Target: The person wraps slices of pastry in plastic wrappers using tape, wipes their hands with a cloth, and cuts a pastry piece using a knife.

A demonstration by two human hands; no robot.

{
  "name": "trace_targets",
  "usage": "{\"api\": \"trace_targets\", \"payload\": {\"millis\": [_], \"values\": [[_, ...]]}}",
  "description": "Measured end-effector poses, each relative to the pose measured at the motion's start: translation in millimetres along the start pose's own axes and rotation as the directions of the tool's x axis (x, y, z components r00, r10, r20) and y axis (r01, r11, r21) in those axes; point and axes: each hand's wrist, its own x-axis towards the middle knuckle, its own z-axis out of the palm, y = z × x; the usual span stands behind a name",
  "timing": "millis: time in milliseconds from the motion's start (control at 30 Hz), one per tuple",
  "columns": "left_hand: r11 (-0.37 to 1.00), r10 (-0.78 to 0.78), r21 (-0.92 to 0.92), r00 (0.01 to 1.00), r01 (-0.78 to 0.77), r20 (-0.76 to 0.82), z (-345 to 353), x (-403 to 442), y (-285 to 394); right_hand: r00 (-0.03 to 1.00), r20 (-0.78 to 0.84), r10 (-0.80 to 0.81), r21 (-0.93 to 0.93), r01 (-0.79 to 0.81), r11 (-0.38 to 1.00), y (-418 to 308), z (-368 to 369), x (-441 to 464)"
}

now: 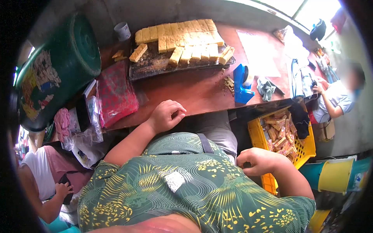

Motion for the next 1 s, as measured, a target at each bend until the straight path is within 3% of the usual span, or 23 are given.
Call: {"api": "trace_targets", "payload": {"millis": [133,333,667,767,833,1000], "values": [[1.0,-0.019,-0.008,1.0,0.019,0.003,0.2,-0.3,0.8,0.996,-0.048,-0.075,-0.04,0.073,0.997,1.9,-2.8,4.5],[1.0,-0.018,-0.004,1.0,0.018,0.004,0.9,0.6,0.0,0.958,-0.181,-0.224,-0.279,0.169,0.945,10.5,-19.5,11.9],[0.999,-0.049,0.005,0.999,0.049,-0.006,0.8,-0.4,1.5,0.942,-0.196,-0.274,-0.26,0.219,0.94,3.0,-25.3,31.4],[0.999,-0.052,-0.002,0.999,0.052,0.01,0.4,-0.2,1.1,0.999,0.02,0.041,-0.117,-0.039,0.992,-21.2,-20.6,27.2],[0.999,-0.046,-0.003,0.999,0.046,0.028,0.7,-0.2,0.1,0.948,0.225,0.223,0.013,-0.232,0.973,-35.9,-21.7,26.5],[0.999,-0.042,0.002,0.999,0.042,0.026,0.8,0.9,1.1,0.922,0.304,0.239,0.133,-0.289,0.948,-40.4,-21.5,22.0]]}}
